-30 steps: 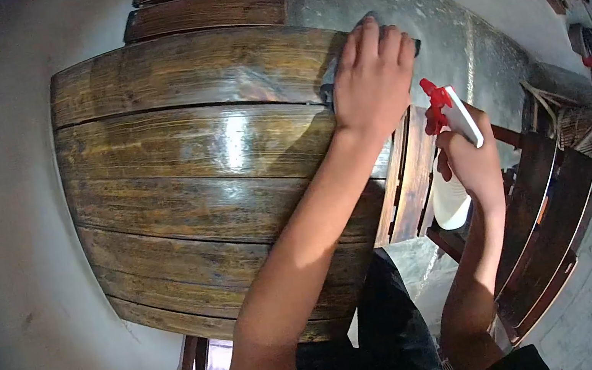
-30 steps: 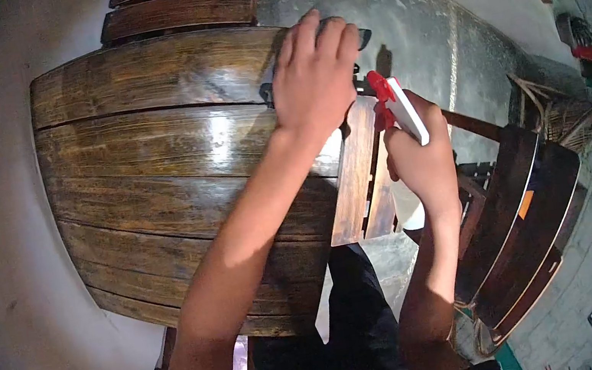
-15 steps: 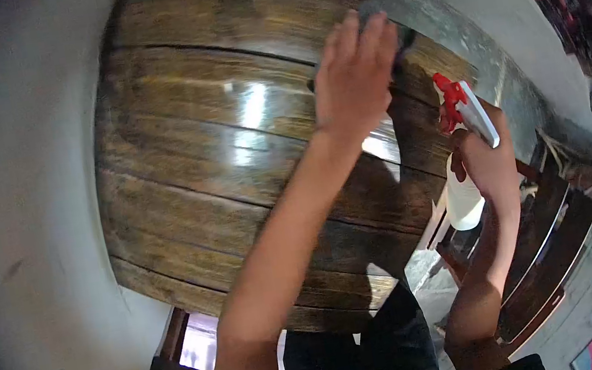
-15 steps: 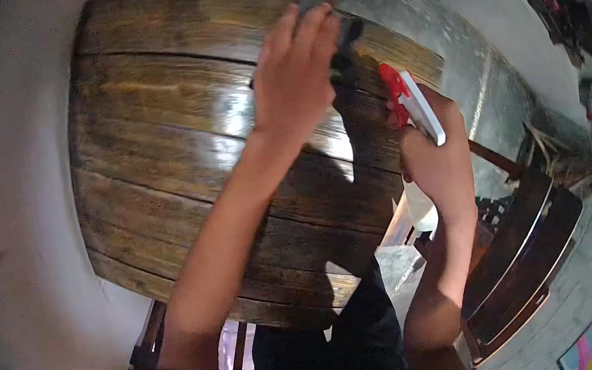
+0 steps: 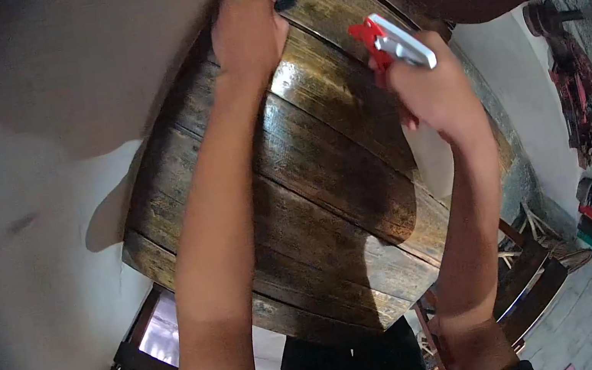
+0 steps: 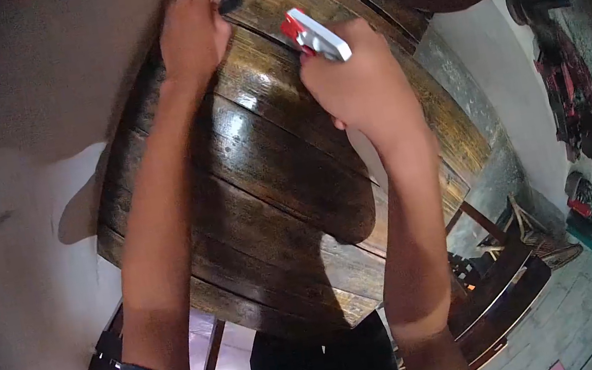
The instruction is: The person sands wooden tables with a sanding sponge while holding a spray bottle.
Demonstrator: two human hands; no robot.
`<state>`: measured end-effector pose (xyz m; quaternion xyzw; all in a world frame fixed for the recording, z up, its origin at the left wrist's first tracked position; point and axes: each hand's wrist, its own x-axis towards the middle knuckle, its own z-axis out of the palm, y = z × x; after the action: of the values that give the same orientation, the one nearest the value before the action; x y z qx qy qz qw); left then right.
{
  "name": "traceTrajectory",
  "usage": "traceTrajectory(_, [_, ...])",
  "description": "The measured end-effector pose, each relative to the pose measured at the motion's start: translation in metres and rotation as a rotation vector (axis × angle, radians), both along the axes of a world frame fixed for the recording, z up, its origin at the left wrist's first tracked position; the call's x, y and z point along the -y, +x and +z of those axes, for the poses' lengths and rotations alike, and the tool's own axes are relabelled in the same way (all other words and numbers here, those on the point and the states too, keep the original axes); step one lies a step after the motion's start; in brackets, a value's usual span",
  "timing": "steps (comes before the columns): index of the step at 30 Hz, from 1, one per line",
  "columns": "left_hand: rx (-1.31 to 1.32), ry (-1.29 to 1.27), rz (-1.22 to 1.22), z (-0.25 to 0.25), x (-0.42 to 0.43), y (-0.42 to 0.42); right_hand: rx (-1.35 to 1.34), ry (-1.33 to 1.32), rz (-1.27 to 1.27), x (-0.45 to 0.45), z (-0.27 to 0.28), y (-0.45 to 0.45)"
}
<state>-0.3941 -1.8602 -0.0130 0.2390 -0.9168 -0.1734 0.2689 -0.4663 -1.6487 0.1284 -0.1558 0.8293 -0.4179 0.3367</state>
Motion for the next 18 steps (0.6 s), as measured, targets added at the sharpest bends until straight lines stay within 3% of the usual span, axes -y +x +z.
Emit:
traceTrajectory(4, [0.066,-0.121,0.020,0.004,-0.023,-0.006,-0.060,0.028,-0.165,-0.048,-0.003,0.007])
traceTrajectory(7, [-0.040,-0.174,-0.043,0.004,-0.062,-0.008,-0.070,0.074,-0.147,-0.109,-0.001,0.003])
traceTrajectory(13, [0.073,-0.061,-0.232,0.013,-0.221,-0.031,-0.176,0.082,-0.323,-0.245,-0.009,0.004])
traceTrajectory(18, [0.137,-0.044,-0.377,0.009,-0.360,-0.061,-0.018,-0.014,-0.537,-0.335,-0.013,0.003])
